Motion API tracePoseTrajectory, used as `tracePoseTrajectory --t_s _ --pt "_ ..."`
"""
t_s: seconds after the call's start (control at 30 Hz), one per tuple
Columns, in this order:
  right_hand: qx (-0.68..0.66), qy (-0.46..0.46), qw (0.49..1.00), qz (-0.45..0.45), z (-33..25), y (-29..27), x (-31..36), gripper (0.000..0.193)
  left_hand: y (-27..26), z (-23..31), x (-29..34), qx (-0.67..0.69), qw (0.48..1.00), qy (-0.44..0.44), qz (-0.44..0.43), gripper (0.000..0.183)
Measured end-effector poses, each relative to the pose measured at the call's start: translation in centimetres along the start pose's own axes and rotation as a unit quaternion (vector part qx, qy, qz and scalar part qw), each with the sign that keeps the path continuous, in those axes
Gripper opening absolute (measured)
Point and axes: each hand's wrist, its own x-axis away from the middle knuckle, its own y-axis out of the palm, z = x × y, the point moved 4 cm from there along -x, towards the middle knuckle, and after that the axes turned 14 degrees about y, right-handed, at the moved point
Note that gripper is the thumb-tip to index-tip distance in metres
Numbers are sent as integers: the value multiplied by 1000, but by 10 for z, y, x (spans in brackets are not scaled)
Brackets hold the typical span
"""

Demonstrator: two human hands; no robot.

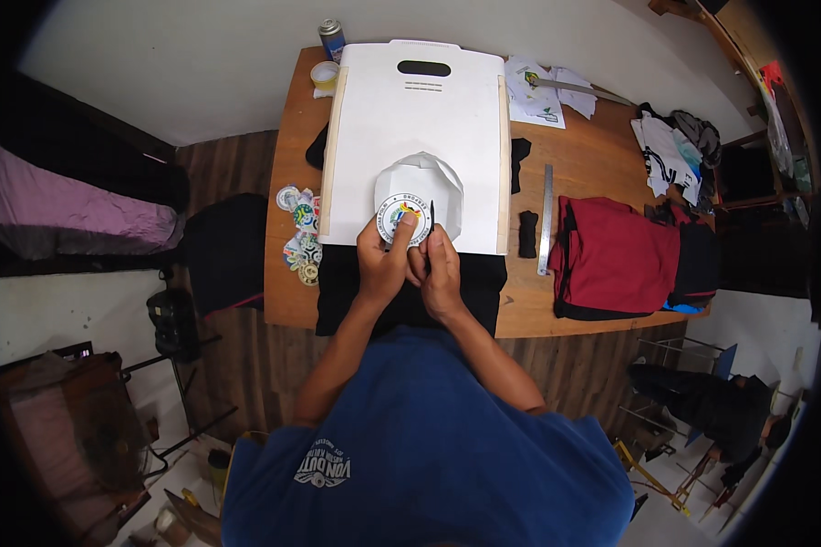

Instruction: Trimming excess material from a white fabric piece using scissors.

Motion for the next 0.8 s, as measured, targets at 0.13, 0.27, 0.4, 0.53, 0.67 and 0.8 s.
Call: tracePoseTrajectory --t_s 0.13,0.27,0.4,0.53,0.67,0.8 --pt "-1 -6 1000 11 -1 -1 -3 36 0 -2 -2 -7 1000 7 5 19" --pt "-9 1 1000 4 -2 -3 -4 36 2 4 -5 0 1000 9 6 19" --pt "0 4 1000 -9 -1 -3 -5 36 1 3 -5 0 1000 -4 10 19" --pt "8 8 1000 -9 0 -2 -5 36 -1 -1 -6 -11 1000 3 11 20" --pt "19 7 1000 -2 -1 0 -5 36 0 1 -4 -12 1000 -7 11 20" --pt "4 1 1000 3 0 -1 -5 36 -1 1 -2 -25 1000 -16 3 19"
